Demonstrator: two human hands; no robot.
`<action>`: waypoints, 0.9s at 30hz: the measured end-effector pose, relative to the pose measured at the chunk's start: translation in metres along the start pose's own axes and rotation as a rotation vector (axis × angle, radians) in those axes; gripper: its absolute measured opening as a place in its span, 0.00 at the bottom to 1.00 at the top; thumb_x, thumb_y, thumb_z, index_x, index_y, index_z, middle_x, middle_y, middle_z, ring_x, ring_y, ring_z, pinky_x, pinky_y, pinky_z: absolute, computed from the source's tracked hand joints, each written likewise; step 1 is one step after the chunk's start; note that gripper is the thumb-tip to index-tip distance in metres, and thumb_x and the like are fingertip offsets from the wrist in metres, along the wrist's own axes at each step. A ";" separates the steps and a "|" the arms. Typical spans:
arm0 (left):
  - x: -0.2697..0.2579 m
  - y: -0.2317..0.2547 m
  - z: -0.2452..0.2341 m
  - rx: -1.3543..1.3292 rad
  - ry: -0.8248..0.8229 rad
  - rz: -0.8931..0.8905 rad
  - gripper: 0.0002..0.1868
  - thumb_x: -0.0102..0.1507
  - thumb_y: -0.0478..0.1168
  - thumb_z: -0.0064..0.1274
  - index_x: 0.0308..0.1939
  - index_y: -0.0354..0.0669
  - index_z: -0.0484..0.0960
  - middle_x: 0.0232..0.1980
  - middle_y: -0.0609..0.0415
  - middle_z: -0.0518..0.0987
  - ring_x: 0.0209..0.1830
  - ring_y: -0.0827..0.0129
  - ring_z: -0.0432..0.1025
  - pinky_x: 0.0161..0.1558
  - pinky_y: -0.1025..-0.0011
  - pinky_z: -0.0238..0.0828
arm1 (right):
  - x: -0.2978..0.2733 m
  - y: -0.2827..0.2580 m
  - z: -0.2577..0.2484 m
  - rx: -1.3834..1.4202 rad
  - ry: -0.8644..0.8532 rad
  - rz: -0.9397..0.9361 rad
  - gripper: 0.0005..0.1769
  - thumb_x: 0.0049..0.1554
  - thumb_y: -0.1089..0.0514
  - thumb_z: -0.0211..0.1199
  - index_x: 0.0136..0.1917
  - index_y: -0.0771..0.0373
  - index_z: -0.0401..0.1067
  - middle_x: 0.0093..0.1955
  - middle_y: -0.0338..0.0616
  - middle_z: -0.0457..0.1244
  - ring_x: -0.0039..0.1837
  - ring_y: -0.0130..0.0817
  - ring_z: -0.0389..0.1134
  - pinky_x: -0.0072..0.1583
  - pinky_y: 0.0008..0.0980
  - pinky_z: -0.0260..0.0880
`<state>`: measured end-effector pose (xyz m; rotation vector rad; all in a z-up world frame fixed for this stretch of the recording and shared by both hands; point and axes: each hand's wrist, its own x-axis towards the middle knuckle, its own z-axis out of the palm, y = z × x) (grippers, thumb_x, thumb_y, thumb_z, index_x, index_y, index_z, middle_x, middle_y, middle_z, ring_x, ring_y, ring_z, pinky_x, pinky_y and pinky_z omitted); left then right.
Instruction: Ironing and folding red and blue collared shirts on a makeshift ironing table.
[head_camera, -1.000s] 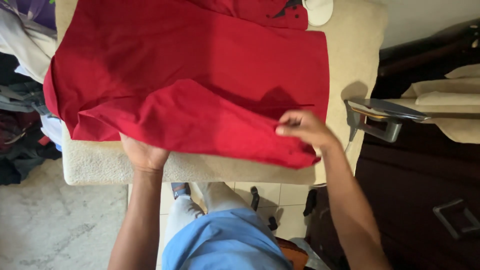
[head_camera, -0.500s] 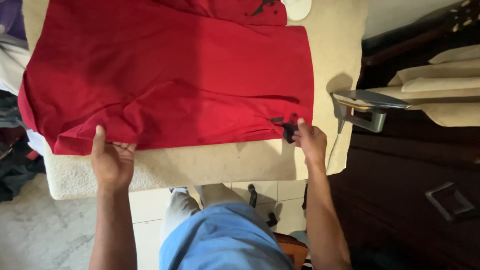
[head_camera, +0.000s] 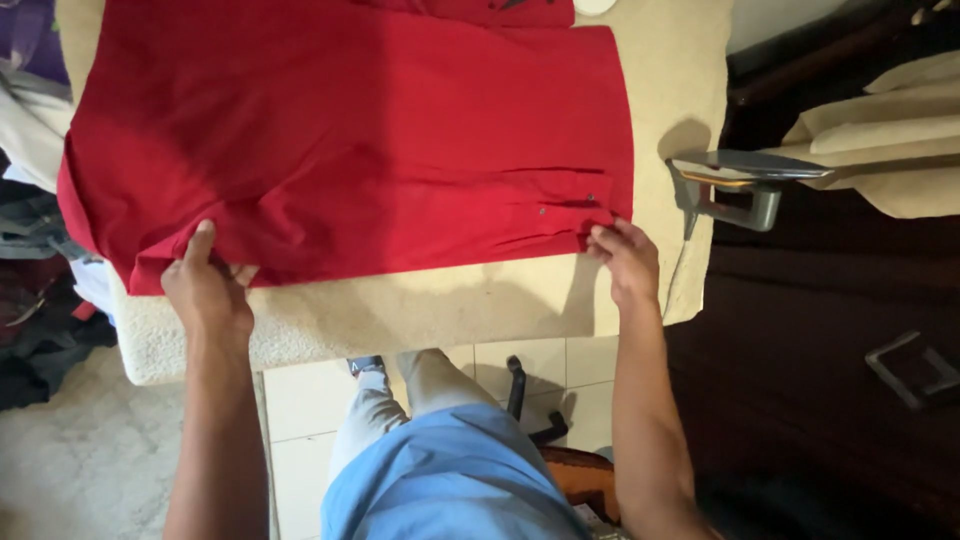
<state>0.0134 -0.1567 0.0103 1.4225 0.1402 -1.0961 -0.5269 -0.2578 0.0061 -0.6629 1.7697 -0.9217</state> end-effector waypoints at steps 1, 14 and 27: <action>0.003 -0.004 -0.006 -0.001 0.003 -0.002 0.07 0.72 0.39 0.54 0.40 0.41 0.80 0.35 0.58 0.80 0.27 0.72 0.72 0.31 0.71 0.75 | -0.006 -0.006 0.006 -0.003 -0.002 0.001 0.36 0.50 0.62 0.73 0.67 0.75 0.63 0.48 0.48 0.71 0.46 0.35 0.74 0.47 0.31 0.76; 0.020 -0.038 -0.035 -0.464 -0.157 -0.179 0.17 0.71 0.45 0.45 0.60 0.40 0.74 0.64 0.47 0.78 0.65 0.54 0.73 0.71 0.47 0.65 | -0.007 -0.065 0.042 0.326 0.149 -0.095 0.17 0.57 0.60 0.69 0.59 0.62 0.69 0.49 0.45 0.69 0.44 0.34 0.71 0.47 0.36 0.79; 0.019 -0.053 -0.047 -0.401 -0.111 -0.134 0.16 0.69 0.43 0.52 0.58 0.42 0.73 0.59 0.54 0.78 0.60 0.64 0.72 0.65 0.50 0.62 | 0.019 0.000 0.018 0.402 0.201 0.054 0.06 0.60 0.70 0.58 0.51 0.67 0.65 0.59 0.56 0.66 0.58 0.49 0.70 0.57 0.49 0.77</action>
